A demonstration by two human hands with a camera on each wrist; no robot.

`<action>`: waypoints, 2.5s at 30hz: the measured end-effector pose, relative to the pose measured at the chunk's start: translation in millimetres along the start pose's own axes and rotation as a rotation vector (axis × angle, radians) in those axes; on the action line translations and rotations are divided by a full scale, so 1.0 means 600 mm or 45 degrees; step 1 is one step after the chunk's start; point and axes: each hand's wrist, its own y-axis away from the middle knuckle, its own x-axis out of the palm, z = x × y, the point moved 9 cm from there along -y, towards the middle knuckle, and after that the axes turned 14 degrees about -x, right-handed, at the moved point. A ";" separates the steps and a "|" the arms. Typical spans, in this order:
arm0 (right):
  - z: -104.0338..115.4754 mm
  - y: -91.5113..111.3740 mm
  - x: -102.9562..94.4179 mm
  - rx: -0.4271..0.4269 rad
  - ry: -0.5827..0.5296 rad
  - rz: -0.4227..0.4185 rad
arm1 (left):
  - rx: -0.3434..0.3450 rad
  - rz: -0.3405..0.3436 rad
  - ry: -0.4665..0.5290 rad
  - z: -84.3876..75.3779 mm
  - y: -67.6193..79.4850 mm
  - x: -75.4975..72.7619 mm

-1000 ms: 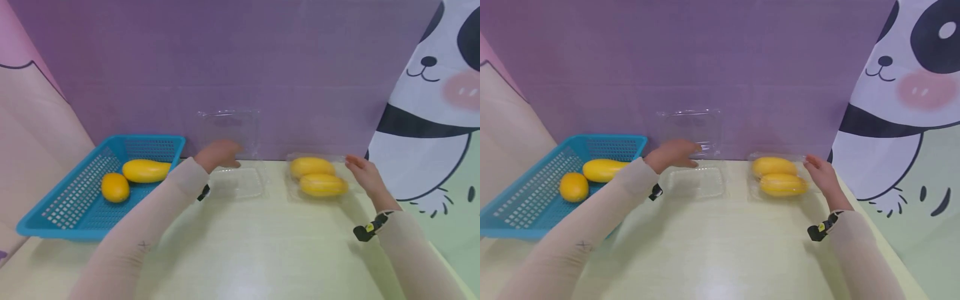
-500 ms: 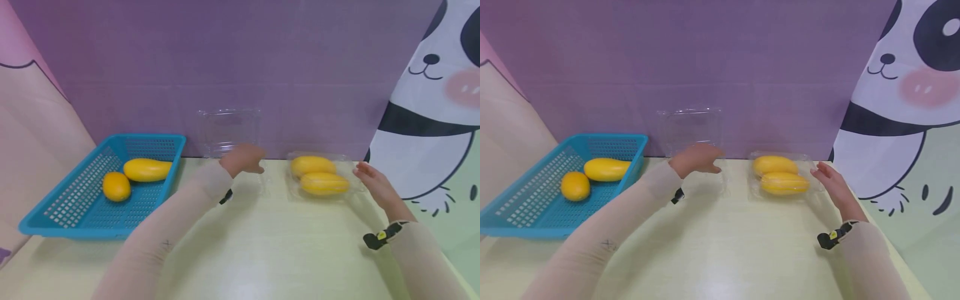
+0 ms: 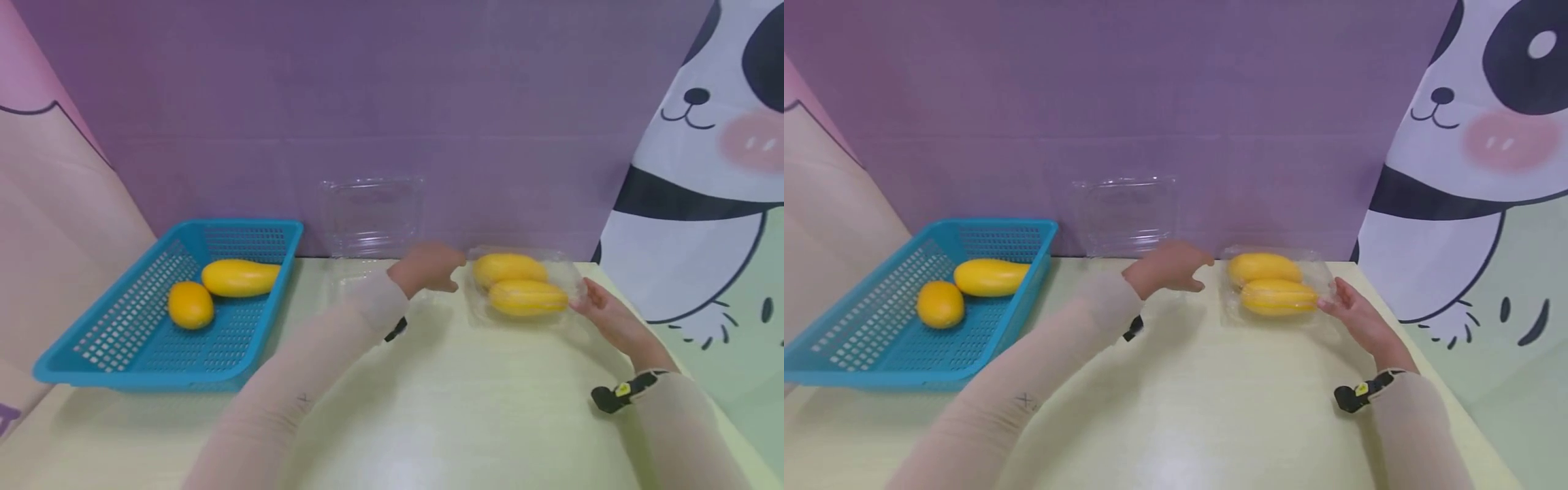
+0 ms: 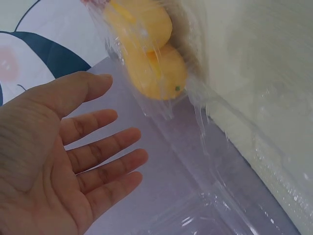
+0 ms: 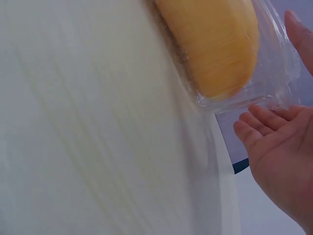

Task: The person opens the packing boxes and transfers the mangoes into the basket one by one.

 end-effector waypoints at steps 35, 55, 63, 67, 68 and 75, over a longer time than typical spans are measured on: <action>-0.010 0.003 0.019 -0.039 -0.028 0.027 | 0.157 -0.146 -0.101 -0.106 -0.059 0.057; -0.005 0.006 0.026 -0.149 -0.168 0.044 | 0.170 -0.171 -0.274 -0.129 -0.059 0.074; -0.012 0.006 0.023 -0.151 -0.288 0.039 | 0.148 -0.243 -0.303 -0.145 -0.053 0.054; -0.006 0.006 0.023 -0.197 -0.431 0.020 | 0.066 -0.215 -0.304 -0.157 -0.055 0.046; -0.006 0.006 0.023 -0.204 -0.458 0.018 | 0.043 -0.197 -0.307 -0.159 -0.057 0.047; -0.002 0.005 0.024 -0.214 -0.525 0.022 | -0.007 -0.189 -0.345 -0.167 -0.060 0.042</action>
